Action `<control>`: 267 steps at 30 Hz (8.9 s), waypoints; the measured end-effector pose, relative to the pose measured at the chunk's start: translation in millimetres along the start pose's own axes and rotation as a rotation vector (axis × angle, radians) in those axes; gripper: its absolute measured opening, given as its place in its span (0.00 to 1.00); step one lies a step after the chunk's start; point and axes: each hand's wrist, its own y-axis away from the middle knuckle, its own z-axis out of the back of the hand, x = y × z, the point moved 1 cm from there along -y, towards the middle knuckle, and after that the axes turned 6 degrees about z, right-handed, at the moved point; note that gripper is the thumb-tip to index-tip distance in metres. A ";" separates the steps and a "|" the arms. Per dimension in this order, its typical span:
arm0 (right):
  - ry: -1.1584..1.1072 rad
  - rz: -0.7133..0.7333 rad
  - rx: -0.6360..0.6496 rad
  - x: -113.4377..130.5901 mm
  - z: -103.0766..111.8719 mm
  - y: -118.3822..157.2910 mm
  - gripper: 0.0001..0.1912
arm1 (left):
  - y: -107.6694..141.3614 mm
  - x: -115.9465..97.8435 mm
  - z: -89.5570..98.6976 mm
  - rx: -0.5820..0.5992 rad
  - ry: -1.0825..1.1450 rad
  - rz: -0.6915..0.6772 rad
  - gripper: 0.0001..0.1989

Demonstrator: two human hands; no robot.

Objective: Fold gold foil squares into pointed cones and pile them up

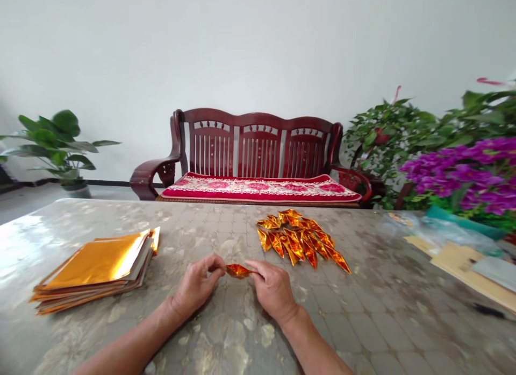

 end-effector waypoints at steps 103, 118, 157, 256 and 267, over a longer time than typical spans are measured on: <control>0.039 0.268 -0.208 9.7 28.4 11.7 0.16 | 10.7 -13.7 -2.1 -0.007 0.081 -0.296 0.14; -0.038 0.059 -0.269 -7.4 25.9 11.3 0.11 | 7.0 3.6 -9.8 0.008 0.109 -0.098 0.13; 0.670 -0.516 -0.432 -99.1 100.0 36.1 0.14 | 5.2 4.9 -11.8 0.225 0.022 -0.213 0.12; 0.184 0.261 0.064 -45.2 -0.9 10.8 0.13 | 44.3 42.8 196.7 -0.142 -0.548 0.506 0.22; 0.176 0.330 0.058 -42.5 3.2 7.0 0.13 | 44.7 52.1 200.6 -0.144 -0.485 0.471 0.22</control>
